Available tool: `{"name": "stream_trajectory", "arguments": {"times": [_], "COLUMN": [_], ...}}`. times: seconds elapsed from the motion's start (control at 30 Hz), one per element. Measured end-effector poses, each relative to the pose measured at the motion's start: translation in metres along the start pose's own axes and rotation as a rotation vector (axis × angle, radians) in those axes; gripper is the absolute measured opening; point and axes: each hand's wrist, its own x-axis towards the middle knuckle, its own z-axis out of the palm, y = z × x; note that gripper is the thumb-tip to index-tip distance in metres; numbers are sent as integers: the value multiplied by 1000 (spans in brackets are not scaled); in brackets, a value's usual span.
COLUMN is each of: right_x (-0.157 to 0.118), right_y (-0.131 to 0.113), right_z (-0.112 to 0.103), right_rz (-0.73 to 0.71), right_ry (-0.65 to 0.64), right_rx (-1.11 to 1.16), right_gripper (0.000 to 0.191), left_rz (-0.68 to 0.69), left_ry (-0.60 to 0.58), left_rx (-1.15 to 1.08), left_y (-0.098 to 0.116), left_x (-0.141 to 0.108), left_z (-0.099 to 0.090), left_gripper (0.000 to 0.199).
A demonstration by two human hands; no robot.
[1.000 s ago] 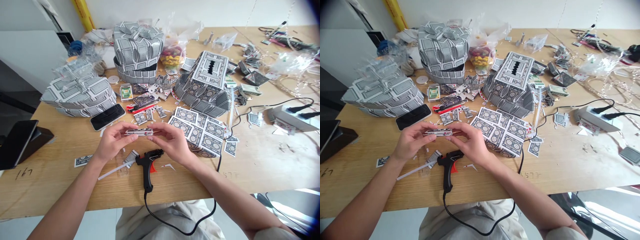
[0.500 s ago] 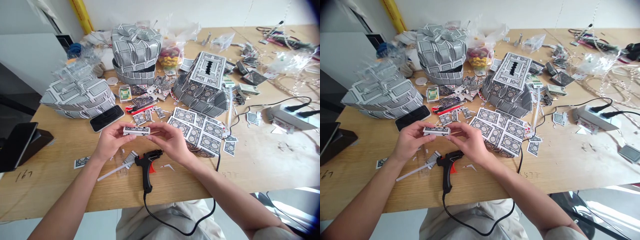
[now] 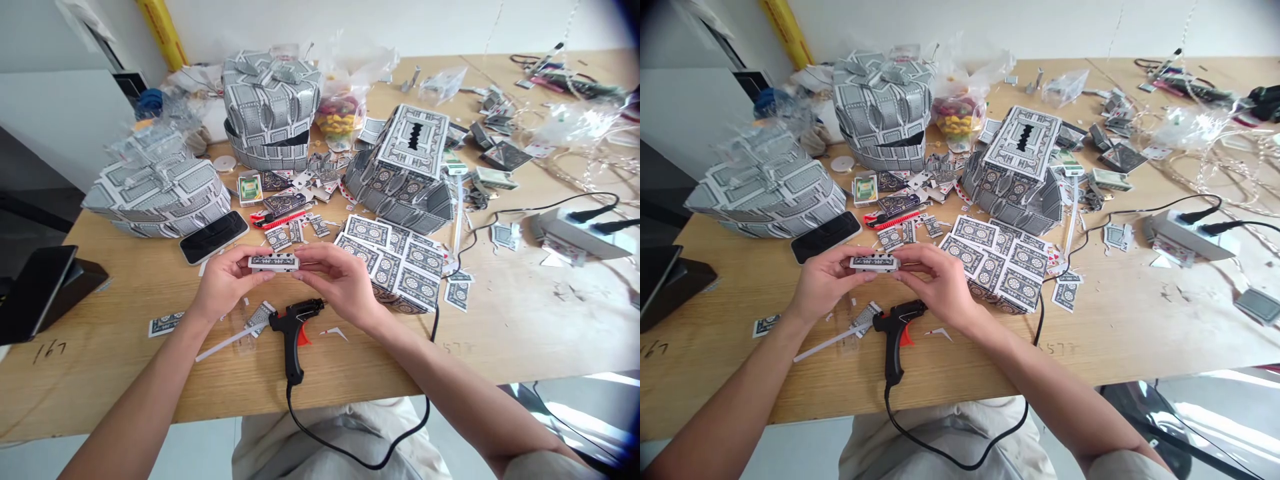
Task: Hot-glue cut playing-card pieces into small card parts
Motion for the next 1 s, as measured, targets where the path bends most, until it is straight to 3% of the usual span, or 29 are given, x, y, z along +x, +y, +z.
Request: {"name": "stream_trajectory", "arguments": {"times": [0.37,0.77,1.0], "right_x": [-1,-1,-1], "right_y": [1,0,-2], "right_z": [2,-1,-1], "right_rz": [-13,-40,-95], "right_ry": [-28,41,40], "right_rx": [106,-85,-135], "right_gripper": [35,29,26], "left_rz": [69,40,72], "left_ry": [-6,-61,-75], "left_rx": [56,91,123], "left_y": [-6,-3,-1], "left_x": [0,-1,-1], "left_z": [-4,-3,-5], "left_gripper": [42,50,36]}}
